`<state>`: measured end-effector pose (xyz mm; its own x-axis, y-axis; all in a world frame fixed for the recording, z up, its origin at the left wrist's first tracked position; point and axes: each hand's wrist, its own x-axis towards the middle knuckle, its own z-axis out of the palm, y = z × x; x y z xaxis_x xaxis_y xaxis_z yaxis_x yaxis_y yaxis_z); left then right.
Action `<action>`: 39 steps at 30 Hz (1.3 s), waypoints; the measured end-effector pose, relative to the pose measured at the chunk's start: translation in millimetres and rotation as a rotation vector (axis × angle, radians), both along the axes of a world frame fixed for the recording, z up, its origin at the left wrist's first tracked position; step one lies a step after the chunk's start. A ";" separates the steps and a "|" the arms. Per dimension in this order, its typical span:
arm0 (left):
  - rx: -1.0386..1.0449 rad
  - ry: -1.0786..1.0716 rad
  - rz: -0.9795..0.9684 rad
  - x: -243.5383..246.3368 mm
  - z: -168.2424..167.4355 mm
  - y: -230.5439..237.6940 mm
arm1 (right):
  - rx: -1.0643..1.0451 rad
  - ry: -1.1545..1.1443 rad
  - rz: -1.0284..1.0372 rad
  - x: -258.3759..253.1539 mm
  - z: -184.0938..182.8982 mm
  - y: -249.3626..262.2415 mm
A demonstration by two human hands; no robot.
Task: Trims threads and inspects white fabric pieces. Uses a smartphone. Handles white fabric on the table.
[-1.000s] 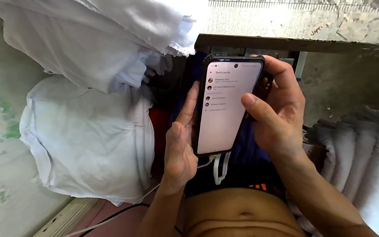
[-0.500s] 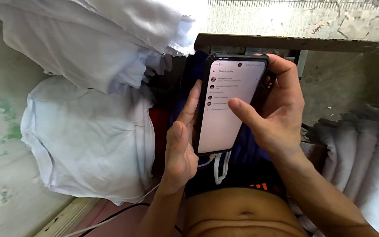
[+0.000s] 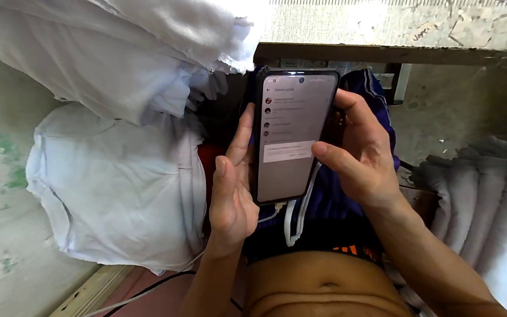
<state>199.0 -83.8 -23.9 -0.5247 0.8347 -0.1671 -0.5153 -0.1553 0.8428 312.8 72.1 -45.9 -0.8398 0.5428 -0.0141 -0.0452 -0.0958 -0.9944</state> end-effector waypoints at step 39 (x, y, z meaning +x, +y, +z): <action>-0.959 0.075 0.660 -111.0 -20.1 -253.0 | -0.007 -0.035 0.250 -0.5 -37.7 12.6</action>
